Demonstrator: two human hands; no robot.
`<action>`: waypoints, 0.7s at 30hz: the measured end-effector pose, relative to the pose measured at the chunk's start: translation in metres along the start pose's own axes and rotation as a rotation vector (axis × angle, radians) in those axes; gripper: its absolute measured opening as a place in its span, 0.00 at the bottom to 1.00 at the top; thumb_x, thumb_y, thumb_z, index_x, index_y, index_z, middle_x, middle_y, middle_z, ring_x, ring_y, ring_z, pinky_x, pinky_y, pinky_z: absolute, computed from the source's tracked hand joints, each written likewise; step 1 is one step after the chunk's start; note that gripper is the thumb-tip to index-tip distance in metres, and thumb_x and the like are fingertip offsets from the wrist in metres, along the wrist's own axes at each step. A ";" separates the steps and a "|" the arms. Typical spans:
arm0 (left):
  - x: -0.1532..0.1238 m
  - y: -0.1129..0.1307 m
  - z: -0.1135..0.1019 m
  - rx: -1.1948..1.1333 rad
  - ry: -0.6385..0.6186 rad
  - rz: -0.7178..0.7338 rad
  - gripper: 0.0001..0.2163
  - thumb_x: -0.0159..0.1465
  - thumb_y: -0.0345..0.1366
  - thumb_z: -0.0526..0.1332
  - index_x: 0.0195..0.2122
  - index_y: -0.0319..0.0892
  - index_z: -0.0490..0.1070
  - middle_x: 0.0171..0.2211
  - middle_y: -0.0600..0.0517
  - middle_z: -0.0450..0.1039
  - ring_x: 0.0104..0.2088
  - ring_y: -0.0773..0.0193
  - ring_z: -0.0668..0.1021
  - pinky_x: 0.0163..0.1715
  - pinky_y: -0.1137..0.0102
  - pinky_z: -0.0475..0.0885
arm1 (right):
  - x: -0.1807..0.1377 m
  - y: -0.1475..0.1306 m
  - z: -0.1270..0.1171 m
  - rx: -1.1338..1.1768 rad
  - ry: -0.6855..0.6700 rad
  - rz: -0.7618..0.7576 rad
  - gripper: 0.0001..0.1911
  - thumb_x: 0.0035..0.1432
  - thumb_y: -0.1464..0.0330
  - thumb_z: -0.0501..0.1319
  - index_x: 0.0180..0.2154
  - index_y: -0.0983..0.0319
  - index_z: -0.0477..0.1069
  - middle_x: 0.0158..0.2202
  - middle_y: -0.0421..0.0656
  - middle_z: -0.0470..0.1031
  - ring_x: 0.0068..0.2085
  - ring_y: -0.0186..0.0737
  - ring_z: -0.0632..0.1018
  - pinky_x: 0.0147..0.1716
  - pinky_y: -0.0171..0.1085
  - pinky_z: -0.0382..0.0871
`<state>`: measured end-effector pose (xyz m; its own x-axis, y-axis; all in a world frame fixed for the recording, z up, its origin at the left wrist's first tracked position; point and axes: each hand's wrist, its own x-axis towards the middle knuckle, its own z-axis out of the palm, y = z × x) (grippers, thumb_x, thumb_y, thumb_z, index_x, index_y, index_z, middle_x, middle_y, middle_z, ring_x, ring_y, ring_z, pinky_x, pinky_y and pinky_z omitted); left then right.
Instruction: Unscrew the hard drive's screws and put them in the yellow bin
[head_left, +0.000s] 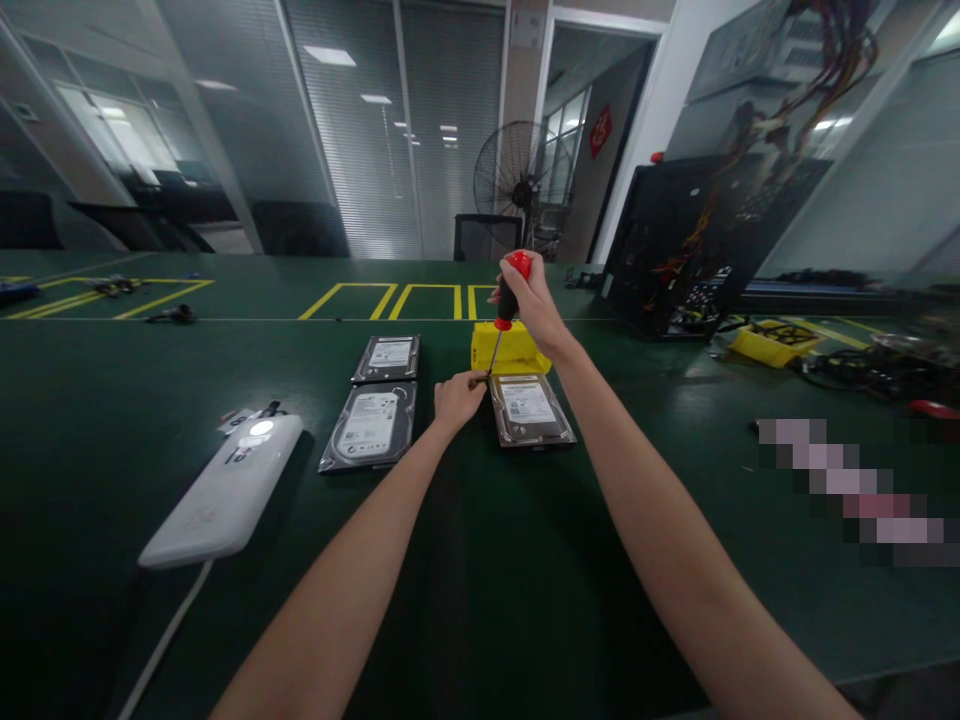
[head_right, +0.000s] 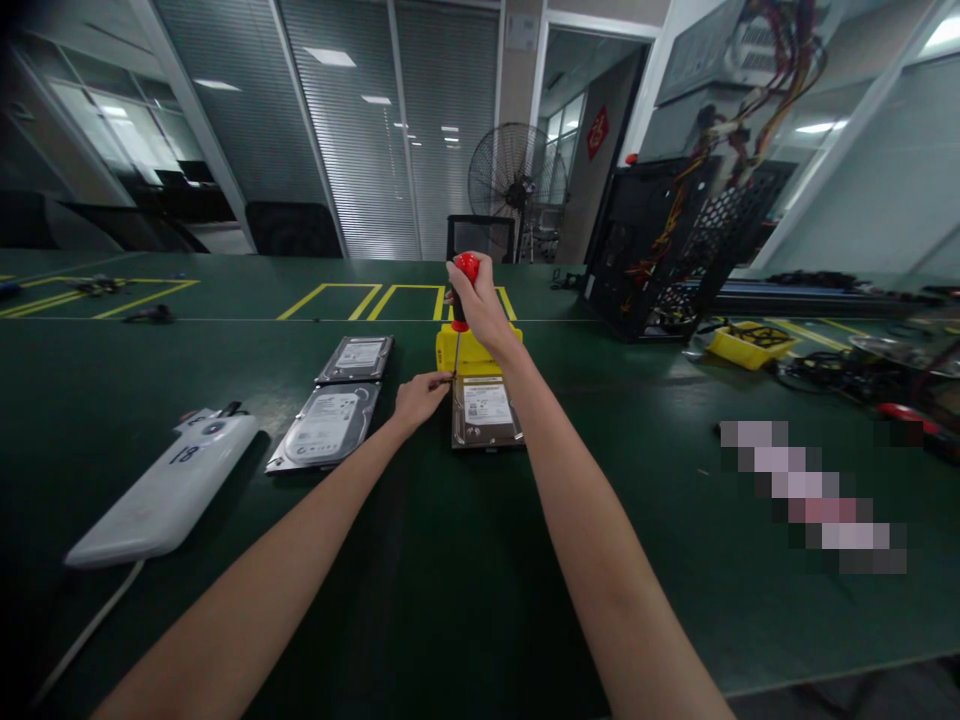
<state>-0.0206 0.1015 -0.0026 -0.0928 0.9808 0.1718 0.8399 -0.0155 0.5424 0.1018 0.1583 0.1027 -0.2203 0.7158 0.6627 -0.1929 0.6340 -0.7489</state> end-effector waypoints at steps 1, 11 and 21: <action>0.000 0.000 0.000 0.000 -0.002 -0.002 0.16 0.64 0.36 0.54 0.52 0.51 0.71 0.44 0.54 0.77 0.45 0.58 0.77 0.47 0.65 0.67 | 0.000 0.001 0.000 -0.002 0.014 -0.002 0.21 0.56 0.53 0.58 0.43 0.56 0.54 0.35 0.37 0.63 0.30 0.30 0.72 0.36 0.37 0.73; -0.003 0.003 -0.003 0.005 -0.006 -0.003 0.16 0.66 0.34 0.53 0.52 0.49 0.71 0.47 0.53 0.76 0.47 0.58 0.77 0.49 0.65 0.66 | -0.002 0.000 -0.001 -0.109 0.063 -0.087 0.22 0.53 0.55 0.62 0.42 0.56 0.54 0.32 0.37 0.61 0.28 0.31 0.72 0.35 0.39 0.73; -0.001 0.000 0.001 0.025 0.013 0.007 0.15 0.67 0.34 0.50 0.51 0.50 0.72 0.52 0.55 0.73 0.51 0.57 0.75 0.51 0.65 0.65 | 0.004 0.005 -0.010 -0.115 0.053 -0.047 0.22 0.54 0.52 0.59 0.43 0.56 0.55 0.40 0.40 0.65 0.33 0.32 0.74 0.42 0.42 0.73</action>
<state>-0.0196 0.1005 -0.0035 -0.0931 0.9781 0.1862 0.8536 -0.0179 0.5207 0.1097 0.1673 0.1022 -0.1620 0.6973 0.6983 -0.0903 0.6942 -0.7141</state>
